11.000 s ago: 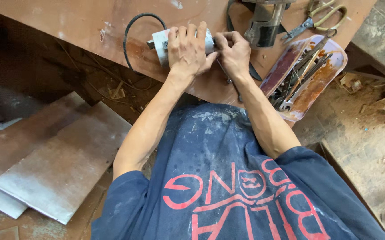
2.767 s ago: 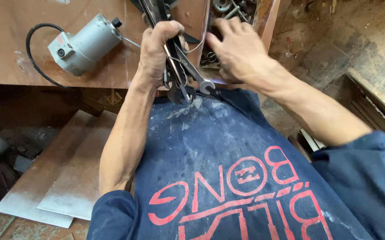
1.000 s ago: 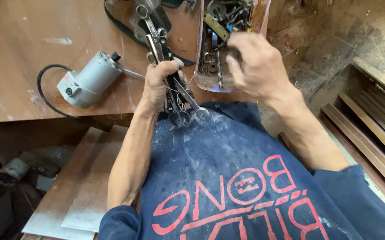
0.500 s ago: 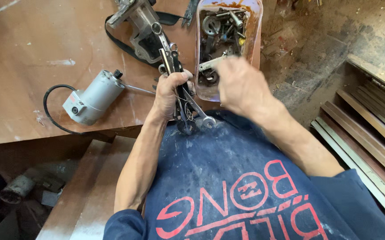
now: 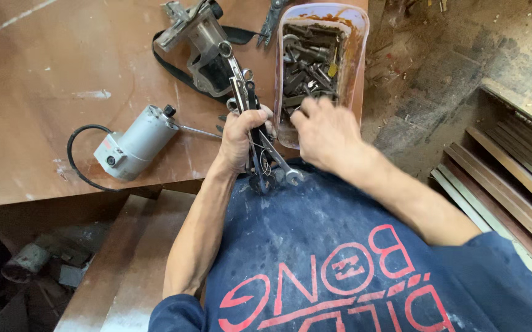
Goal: The person assembles a small mechanical device on a workbench. They use a wrench to tighten bolts on a motor housing, then attach a metal bracket and a black strap to the assembly. The person repeatedly adjusts and tightens components using hand tools.
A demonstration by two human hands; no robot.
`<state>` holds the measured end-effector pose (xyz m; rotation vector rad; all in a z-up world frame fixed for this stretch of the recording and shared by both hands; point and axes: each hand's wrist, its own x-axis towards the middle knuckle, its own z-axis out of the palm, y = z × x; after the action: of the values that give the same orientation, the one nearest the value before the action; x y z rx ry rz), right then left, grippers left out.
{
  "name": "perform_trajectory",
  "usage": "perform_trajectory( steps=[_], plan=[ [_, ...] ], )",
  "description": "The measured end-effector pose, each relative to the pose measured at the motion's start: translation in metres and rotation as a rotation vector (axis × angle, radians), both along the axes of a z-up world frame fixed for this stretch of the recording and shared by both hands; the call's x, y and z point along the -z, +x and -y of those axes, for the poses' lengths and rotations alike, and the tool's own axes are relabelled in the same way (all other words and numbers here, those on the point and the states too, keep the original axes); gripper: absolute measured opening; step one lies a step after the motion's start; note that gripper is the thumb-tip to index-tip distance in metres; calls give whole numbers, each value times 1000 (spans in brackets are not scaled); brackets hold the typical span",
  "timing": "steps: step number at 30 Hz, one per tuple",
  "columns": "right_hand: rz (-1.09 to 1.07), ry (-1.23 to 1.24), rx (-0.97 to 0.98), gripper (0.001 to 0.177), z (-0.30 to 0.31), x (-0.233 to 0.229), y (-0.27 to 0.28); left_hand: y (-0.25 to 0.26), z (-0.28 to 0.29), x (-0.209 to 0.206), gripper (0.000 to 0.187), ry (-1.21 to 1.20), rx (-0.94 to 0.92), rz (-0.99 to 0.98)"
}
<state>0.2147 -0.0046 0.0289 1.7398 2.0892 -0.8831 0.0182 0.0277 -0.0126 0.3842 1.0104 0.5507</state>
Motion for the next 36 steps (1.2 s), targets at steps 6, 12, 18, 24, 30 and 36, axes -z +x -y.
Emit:
perform_trajectory(
  steps=[6, 12, 18, 24, 30, 36],
  plan=[
    [-182, 238, 188, 44, -12, -13, 14, -3, 1, 3, 28, 40, 49, -45],
    [47, 365, 181, 72, -62, 29, 3, -2, 1, 6, 26, 57, 60, -21],
    [-43, 199, 36, 27, 2, 16, 3, 2, 0, 6, 26, 28, 63, -38],
    [-198, 376, 33, 20, 23, -7, 9, 0, -2, 4, 25, 60, 61, -22],
    [-213, 339, 159, 15, 18, 8, 35, 2, -1, 3, 27, 60, 71, -36],
    [-147, 472, 147, 29, -48, 35, 50, 1, 0, 0, 28, 107, 87, -69]
  ],
)
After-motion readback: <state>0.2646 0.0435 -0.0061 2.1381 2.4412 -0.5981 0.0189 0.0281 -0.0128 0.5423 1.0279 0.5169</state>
